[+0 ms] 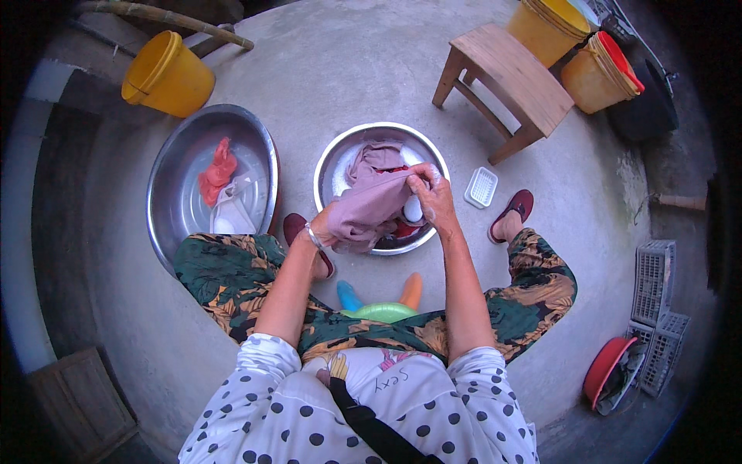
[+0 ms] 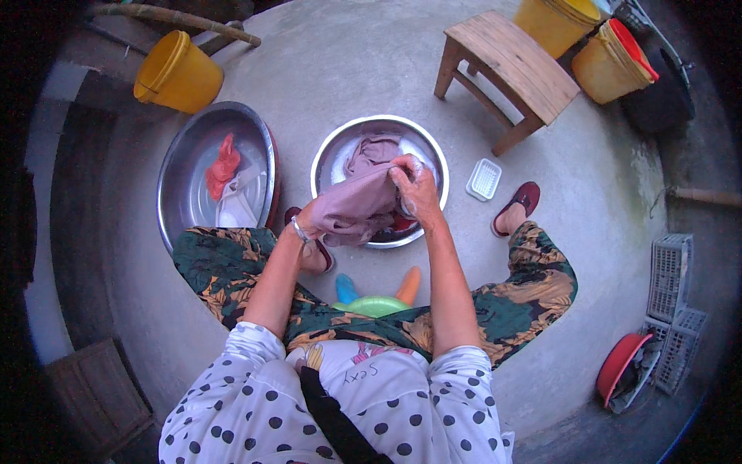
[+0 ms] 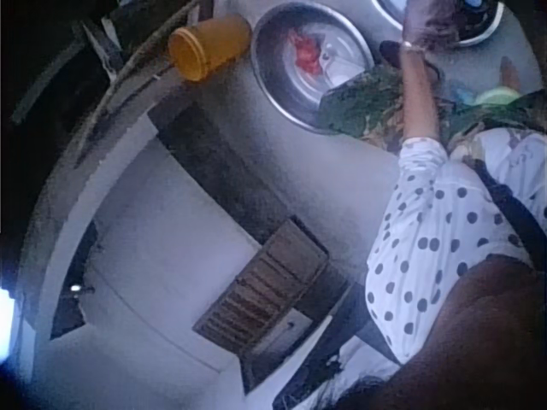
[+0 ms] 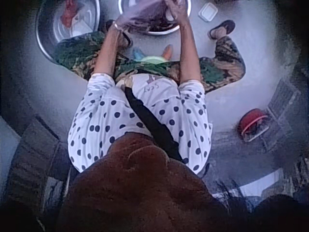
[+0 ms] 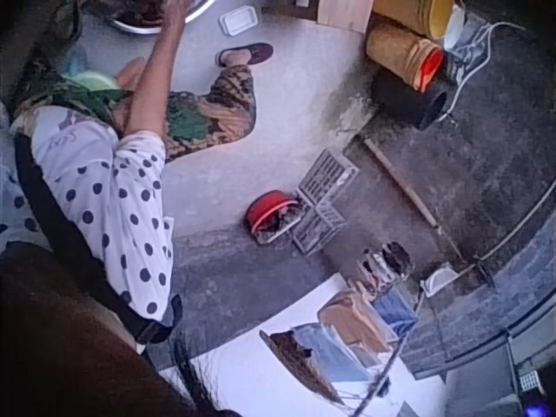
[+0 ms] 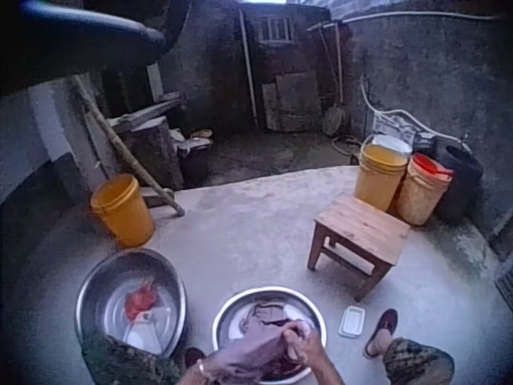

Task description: The person sits on a small stool and hand-washes a pink garment in a metal basin. They repeatedly apply soap with a bar, scrub the fabric, and rinse it in the water. The person handles the garment one at a time, focusing on different sections throughout the process.

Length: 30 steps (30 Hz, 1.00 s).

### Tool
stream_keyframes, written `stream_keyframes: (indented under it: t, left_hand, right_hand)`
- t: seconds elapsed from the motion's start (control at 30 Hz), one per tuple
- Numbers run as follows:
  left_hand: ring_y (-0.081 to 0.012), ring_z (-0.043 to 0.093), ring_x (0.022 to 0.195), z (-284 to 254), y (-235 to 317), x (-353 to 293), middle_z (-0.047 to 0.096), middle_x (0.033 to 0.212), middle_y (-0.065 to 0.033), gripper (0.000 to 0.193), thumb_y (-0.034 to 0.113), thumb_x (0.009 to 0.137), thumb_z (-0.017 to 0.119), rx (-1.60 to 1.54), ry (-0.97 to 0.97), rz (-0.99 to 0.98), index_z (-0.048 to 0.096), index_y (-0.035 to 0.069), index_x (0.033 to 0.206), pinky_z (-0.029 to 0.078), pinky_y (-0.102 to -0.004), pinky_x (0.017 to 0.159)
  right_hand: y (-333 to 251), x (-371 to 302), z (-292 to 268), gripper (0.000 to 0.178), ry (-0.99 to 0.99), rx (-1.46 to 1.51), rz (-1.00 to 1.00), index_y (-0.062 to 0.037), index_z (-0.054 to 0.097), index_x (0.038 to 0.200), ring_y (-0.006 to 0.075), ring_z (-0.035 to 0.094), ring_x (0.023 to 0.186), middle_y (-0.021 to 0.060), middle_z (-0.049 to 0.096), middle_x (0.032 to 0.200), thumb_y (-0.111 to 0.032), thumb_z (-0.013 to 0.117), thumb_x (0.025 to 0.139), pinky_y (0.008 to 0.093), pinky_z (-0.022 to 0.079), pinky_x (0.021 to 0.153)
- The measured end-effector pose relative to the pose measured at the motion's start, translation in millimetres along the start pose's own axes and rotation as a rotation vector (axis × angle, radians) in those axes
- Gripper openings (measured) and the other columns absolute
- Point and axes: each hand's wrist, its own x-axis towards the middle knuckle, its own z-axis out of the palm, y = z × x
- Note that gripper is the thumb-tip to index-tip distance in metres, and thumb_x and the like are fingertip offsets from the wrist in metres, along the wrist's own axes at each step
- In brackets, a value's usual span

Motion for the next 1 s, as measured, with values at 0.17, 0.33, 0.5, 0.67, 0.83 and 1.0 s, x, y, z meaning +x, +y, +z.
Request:
stream_keyframes:
  t: [0.17, 0.33, 0.5, 0.67, 0.83, 1.0]
  left_hand:
    - [-0.0149, 0.055, 0.092, -47.1, -36.7, 4.1, 0.056, 0.105, -0.009, 0.048, 0.019, 0.081, 0.056, -0.437, 0.174, -0.106, 0.04, 0.001, 0.123, 0.044, -0.0289, 0.082]
    - [-0.0167, 0.055, 0.078, -32.5, -6.6, 1.4, 0.057, 0.088, -0.0068, 0.062, 0.027, 0.079, 0.061, 0.003, 0.494, -0.004, 0.031, 0.01, 0.13, 0.044, -0.0281, 0.075]
    - [-0.0123, 0.05, 0.067, -25.4, -12.8, 5.0, 0.052, 0.076, -0.0092, 0.032, 0.021, 0.068, 0.067, 1.061, 0.393, 0.286, 0.062, -0.001, 0.091, 0.039, -0.0238, 0.058]
    - [-0.0067, 0.046, 0.065, -15.1, 6.1, -4.0, 0.053, 0.072, 0.0003, 0.016, 0.015, 0.075, 0.052, 0.305, 0.411, 0.165, 0.059, 0.001, 0.08, 0.037, -0.0209, 0.058]
    - [-0.0158, 0.054, 0.081, -50.7, -45.7, 3.7, 0.057, 0.09, -0.0071, 0.024, 0.016, 0.078, 0.052, -0.277, 0.666, 0.048, 0.056, -0.001, 0.095, 0.043, -0.0283, 0.075]
    - [-0.0243, 0.056, 0.093, -46.4, -46.7, 4.6, 0.056, 0.102, -0.0147, 0.031, 0.016, 0.08, 0.053, -0.402, 0.702, -0.142, 0.052, -0.004, 0.105, 0.044, -0.0355, 0.085]
  right_hand:
    - [-10.1, 5.0, -6.4, 0.017, 0.005, -0.068, -0.024, -0.0012, 0.056, 0.085, 0.0104, 0.048, 0.071, 0.0026, 0.053, 0.072, -0.017, 0.056, 0.077, 0.025, 0.04, 0.067]
    - [-11.0, 11.3, -11.4, 0.019, -0.058, -0.138, -0.015, -0.0006, 0.058, 0.083, 0.0121, 0.05, 0.069, 0.0044, 0.055, 0.072, -0.018, 0.058, 0.076, 0.0261, 0.041, 0.065]
    - [-38.0, 32.2, -17.4, 0.019, -0.382, -0.33, 0.092, -0.0029, 0.061, 0.082, 0.012, 0.05, 0.067, 0.0026, 0.056, 0.071, -0.019, 0.061, 0.072, 0.0272, 0.042, 0.063]
    - [-31.0, 95.2, 15.6, 0.02, -0.21, -0.318, -0.298, -0.002, 0.062, 0.081, 0.0162, 0.055, 0.068, 0.0076, 0.06, 0.073, -0.02, 0.061, 0.072, 0.0302, 0.044, 0.065]
    - [12.9, 116.8, 16.1, 0.026, 0.177, -0.499, 0.143, 0.0, 0.063, 0.086, 0.0332, 0.058, 0.083, 0.0197, 0.06, 0.089, -0.021, 0.052, 0.077, 0.0391, 0.045, 0.073]
    - [111.1, 40.3, -7.8, 0.038, -0.166, -0.93, 0.583, 0.0032, 0.055, 0.096, 0.0339, 0.058, 0.087, 0.0233, 0.057, 0.096, -0.023, 0.063, 0.07, 0.0414, 0.046, 0.075]
